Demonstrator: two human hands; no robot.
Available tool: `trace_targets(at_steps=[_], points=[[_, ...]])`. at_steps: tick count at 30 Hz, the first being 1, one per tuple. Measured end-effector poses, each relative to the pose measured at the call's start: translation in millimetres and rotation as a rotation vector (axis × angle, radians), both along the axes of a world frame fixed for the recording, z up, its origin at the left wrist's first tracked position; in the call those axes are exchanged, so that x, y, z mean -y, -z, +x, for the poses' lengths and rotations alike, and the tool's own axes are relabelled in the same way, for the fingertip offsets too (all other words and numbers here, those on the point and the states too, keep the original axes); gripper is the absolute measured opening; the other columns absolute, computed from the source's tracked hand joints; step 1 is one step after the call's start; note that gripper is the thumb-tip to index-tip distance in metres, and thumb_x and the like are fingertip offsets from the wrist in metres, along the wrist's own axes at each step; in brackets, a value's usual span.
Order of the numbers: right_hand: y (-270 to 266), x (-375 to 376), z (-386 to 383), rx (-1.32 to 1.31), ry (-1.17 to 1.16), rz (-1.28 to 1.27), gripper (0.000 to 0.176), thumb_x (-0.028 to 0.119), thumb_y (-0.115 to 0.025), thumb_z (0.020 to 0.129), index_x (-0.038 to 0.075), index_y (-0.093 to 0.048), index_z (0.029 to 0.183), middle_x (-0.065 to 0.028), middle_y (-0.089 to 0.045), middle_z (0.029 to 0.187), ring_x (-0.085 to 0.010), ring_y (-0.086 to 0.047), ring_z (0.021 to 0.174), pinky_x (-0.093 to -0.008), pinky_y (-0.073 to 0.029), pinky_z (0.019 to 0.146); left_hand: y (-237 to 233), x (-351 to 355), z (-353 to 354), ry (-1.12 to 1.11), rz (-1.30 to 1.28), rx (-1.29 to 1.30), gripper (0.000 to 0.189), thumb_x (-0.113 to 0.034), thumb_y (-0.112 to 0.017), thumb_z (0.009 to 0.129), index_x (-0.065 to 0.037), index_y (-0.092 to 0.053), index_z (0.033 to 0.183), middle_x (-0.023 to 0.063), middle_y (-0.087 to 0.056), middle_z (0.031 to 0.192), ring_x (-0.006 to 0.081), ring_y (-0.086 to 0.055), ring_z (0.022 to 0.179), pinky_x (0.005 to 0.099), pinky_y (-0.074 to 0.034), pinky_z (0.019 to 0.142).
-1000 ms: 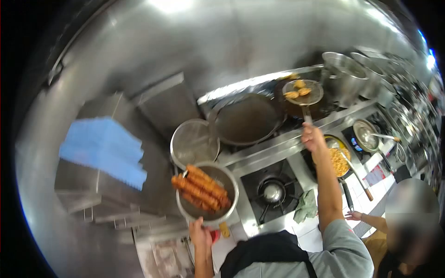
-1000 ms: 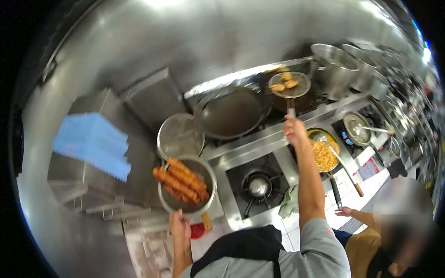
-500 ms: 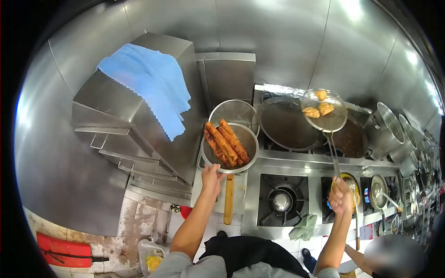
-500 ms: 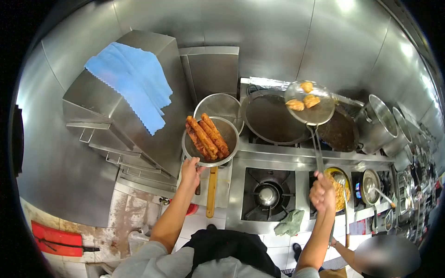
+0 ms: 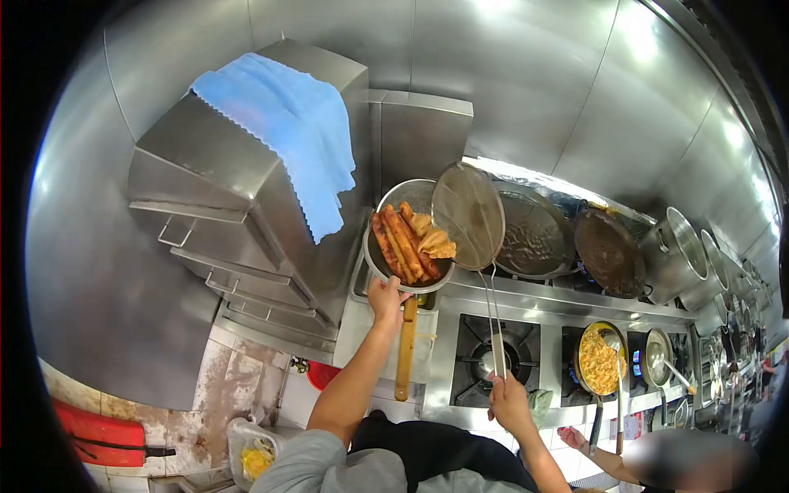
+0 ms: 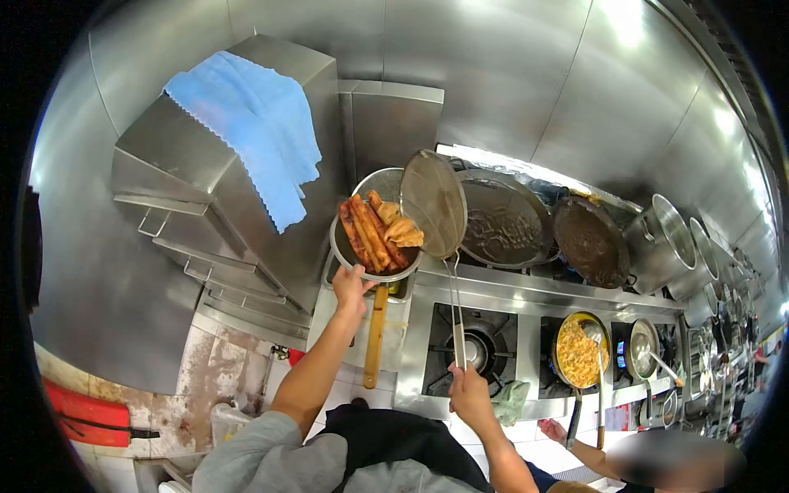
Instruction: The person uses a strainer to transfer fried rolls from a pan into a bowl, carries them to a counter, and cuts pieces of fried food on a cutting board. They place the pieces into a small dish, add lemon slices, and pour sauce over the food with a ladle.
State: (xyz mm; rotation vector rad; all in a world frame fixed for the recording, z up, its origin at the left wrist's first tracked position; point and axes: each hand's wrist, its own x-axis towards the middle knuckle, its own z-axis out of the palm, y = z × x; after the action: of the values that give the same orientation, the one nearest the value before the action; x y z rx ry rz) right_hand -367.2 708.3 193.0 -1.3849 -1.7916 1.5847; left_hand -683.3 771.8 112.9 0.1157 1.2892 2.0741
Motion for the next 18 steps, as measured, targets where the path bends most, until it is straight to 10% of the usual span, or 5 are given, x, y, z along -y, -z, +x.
trace_targets(at_steps=[6,18], points=[[24.3,11.1,-6.6,0.334,-0.089,0.718,0.020,0.014,-0.043,0.102,-0.002,-0.055,0.103,-0.0177,-0.057,0.056,-0.0299,-0.061,0.046,-0.0414,-0.046,0.047,24.0,8.4,-6.0,-0.005,0.049,0.142,0.013,-0.002,-0.058,0.086,0.000,-0.052,0.097,0.0093,-0.058,0.098,0.0244,-0.065,0.080,0.0352,-0.062,0.066],[21.7,-39.9,-22.9,-0.381,0.015,-0.245,0.028,0.029,-0.042,0.106,0.003,-0.051,0.109,-0.0009,-0.042,0.054,-0.0121,-0.038,0.037,-0.0297,-0.040,0.037,58.1,95.3,-25.3,0.175,0.047,0.252,0.024,-0.009,-0.060,0.084,-0.012,-0.058,0.108,-0.0011,-0.057,0.098,0.0139,-0.060,0.086,0.0308,-0.057,0.070]])
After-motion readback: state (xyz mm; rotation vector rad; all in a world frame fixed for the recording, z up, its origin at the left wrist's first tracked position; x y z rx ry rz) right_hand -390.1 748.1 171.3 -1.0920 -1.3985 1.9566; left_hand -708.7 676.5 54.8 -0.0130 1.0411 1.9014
